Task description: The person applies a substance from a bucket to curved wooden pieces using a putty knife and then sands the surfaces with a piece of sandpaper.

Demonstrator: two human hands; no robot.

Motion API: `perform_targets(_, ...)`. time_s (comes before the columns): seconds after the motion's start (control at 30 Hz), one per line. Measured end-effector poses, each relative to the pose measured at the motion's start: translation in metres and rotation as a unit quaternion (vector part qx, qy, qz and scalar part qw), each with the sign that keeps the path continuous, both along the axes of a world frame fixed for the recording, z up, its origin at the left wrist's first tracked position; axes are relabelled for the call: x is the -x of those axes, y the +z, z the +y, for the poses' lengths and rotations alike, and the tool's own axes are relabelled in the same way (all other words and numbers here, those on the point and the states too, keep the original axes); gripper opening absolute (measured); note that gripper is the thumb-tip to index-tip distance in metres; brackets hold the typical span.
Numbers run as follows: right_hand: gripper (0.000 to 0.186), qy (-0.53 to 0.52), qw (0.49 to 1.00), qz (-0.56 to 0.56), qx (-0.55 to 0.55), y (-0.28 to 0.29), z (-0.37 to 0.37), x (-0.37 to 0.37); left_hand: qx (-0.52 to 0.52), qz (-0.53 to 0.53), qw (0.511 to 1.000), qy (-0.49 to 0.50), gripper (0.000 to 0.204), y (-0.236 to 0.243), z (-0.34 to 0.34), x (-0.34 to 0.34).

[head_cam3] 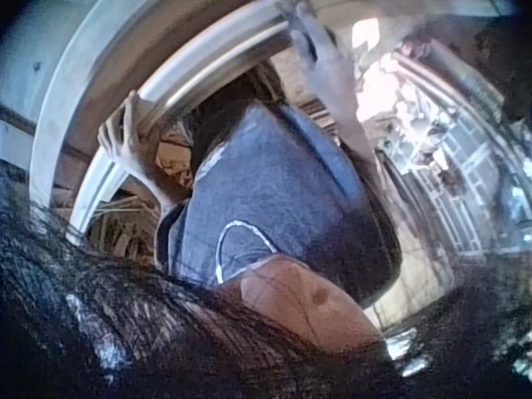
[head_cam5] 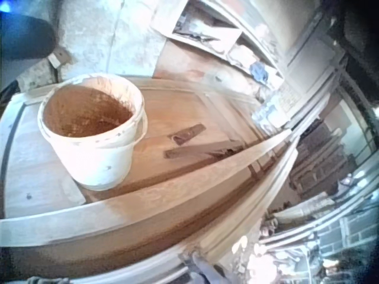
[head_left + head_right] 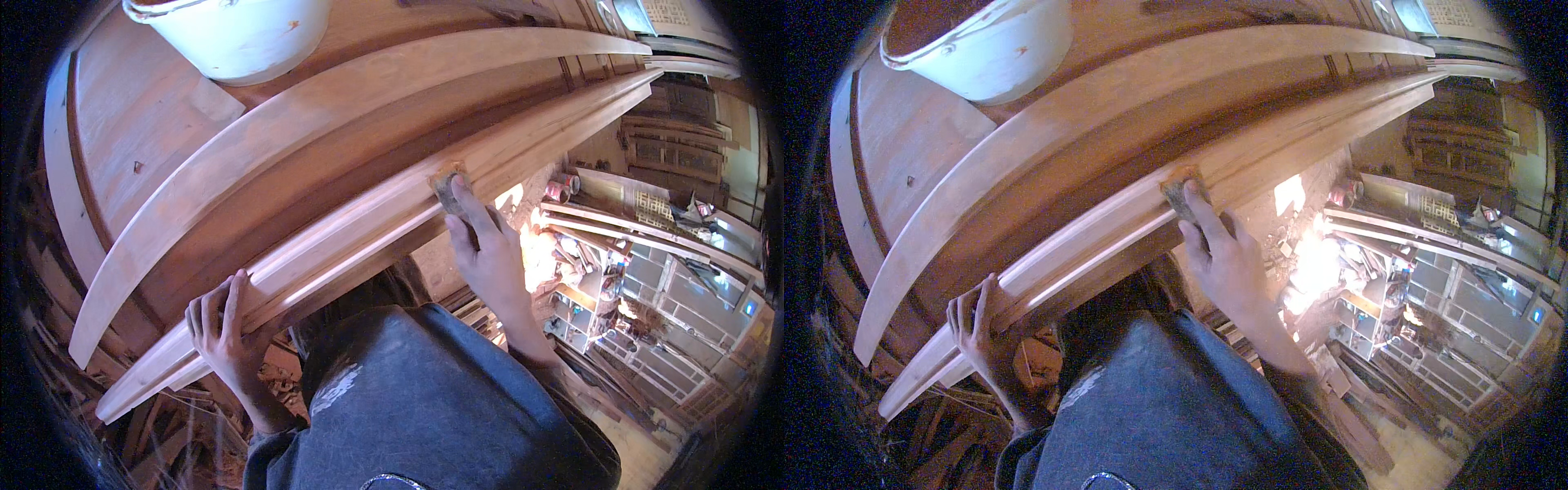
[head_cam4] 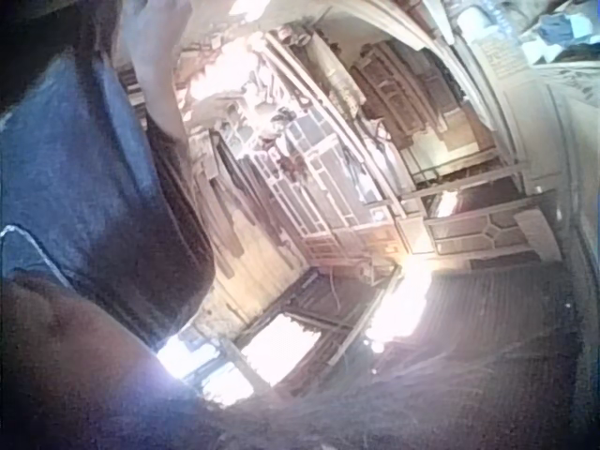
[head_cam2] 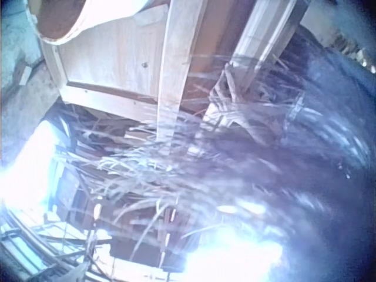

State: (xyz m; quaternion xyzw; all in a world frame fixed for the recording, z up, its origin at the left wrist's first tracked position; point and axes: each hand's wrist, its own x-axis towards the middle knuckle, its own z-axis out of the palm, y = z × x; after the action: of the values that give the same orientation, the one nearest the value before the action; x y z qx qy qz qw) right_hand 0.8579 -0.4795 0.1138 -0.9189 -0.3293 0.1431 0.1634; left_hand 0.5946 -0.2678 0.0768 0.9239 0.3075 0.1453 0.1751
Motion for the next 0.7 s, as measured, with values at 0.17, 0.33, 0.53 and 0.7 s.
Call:
perform_targets(0.17, 0.052, 0.136, 0.977, 0.041, 0.156, 0.049, -0.012, -0.031, -0.001, -0.004, 1.000, 0.007, 0.070, 0.000, -0.001, 0.001)
perform_targets(0.33, 0.049, 0.327, 0.909, -0.048, 0.253, 0.092, 0.047, -0.058, 0.000, -0.009, 1.000, 0.005, 0.072, 0.002, 0.000, 0.001)
perform_targets(0.53, 0.041, 0.415, 0.847, -0.029, 0.331, 0.093, 0.073, -0.085, -0.004, -0.018, 1.000, 0.009, 0.076, -0.001, -0.002, 0.001)
perform_targets(0.7, 0.041, 0.358, 0.842, -0.037, 0.402, 0.106, 0.051, -0.139, -0.004, 0.009, 1.000, 0.000, 0.080, -0.001, 0.000, 0.007)
